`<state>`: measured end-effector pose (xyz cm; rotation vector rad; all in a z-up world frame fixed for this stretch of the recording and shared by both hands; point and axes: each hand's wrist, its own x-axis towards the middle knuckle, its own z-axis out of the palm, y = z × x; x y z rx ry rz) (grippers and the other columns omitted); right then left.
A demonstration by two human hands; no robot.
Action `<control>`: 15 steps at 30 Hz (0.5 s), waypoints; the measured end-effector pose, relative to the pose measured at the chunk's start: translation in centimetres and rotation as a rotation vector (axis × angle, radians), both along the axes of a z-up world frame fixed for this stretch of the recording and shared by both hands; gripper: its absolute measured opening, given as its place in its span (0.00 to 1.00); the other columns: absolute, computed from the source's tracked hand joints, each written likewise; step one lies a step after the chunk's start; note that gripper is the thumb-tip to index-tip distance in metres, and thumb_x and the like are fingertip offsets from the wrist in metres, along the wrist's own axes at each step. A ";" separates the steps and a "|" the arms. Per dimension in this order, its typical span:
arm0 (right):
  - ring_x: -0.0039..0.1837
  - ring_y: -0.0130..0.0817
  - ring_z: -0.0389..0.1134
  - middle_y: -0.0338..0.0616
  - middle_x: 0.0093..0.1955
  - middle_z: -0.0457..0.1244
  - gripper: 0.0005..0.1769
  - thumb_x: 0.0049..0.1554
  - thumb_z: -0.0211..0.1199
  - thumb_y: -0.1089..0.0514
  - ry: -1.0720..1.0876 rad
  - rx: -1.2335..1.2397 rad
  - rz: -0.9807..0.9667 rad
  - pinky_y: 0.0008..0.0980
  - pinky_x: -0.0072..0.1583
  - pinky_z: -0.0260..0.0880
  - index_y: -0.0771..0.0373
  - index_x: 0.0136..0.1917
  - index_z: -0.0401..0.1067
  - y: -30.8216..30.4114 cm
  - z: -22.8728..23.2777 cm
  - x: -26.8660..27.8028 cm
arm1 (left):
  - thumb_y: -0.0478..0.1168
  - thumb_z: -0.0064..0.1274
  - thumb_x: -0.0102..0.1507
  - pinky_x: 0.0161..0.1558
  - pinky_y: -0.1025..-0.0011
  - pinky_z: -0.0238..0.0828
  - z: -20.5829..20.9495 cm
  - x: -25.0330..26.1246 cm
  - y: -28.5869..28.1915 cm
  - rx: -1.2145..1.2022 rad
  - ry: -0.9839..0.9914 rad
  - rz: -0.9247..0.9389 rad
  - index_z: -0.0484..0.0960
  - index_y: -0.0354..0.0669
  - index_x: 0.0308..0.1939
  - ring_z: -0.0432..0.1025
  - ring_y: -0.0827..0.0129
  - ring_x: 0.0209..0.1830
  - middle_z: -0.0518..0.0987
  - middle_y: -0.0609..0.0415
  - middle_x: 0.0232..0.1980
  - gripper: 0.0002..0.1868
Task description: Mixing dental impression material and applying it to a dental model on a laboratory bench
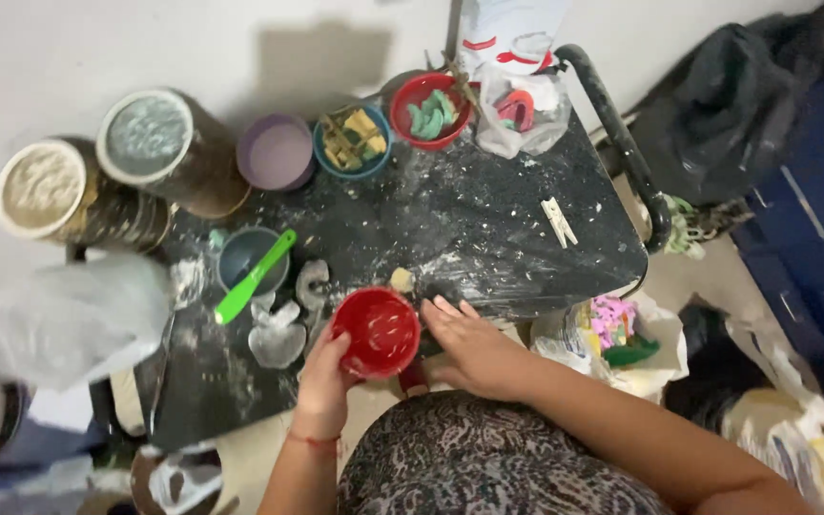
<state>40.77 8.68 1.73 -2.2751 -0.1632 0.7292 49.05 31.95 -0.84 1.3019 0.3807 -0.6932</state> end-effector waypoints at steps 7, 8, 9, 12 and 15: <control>0.86 0.40 0.34 0.45 0.87 0.36 0.57 0.55 0.66 0.27 0.247 -0.645 -0.433 0.55 0.81 0.37 0.56 0.81 0.41 1.1 1.8 5.9 | 0.35 0.46 0.65 0.50 0.64 0.72 2.2 4.8 1.2 0.145 0.026 -0.192 0.77 0.39 0.69 0.74 0.61 0.56 0.80 0.48 0.62 0.27; 0.86 0.40 0.34 0.45 0.87 0.36 0.57 0.55 0.66 0.27 0.257 -0.650 -0.459 0.55 0.81 0.37 0.56 0.81 0.41 -0.6 -1.1 3.3 | 0.35 0.46 0.65 0.50 0.64 0.72 0.7 5.2 1.3 0.137 0.025 -0.219 0.77 0.39 0.69 0.74 0.61 0.56 0.80 0.48 0.62 0.27; 0.86 0.47 0.37 0.52 0.87 0.38 0.56 0.58 0.43 0.20 0.016 -0.807 -0.592 0.58 0.79 0.43 0.63 0.81 0.43 -2.4 -3.9 0.7 | 0.36 0.48 0.64 0.48 0.65 0.72 -0.8 5.6 1.5 0.091 0.002 -0.238 0.78 0.40 0.67 0.73 0.64 0.51 0.79 0.51 0.58 0.26; 0.78 0.49 0.46 0.53 0.77 0.47 0.46 0.59 0.42 0.26 -0.109 -0.903 -0.923 0.59 0.76 0.50 0.66 0.71 0.51 -6.9 -4.2 -4.7 | 0.36 0.49 0.63 0.46 0.64 0.75 -0.7 6.3 -0.7 0.075 -0.025 -0.335 0.79 0.42 0.64 0.73 0.65 0.48 0.79 0.52 0.54 0.23; 0.73 0.51 0.57 0.55 0.71 0.58 0.32 0.63 0.59 0.43 -0.130 -0.777 -1.139 0.57 0.74 0.54 0.63 0.72 0.59 -13.9 -10.1 -13.6 | 0.36 0.51 0.64 0.47 0.56 0.80 -1.1 6.4 -2.9 0.054 -0.066 -0.427 0.72 0.39 0.69 0.76 0.54 0.48 0.76 0.40 0.58 0.28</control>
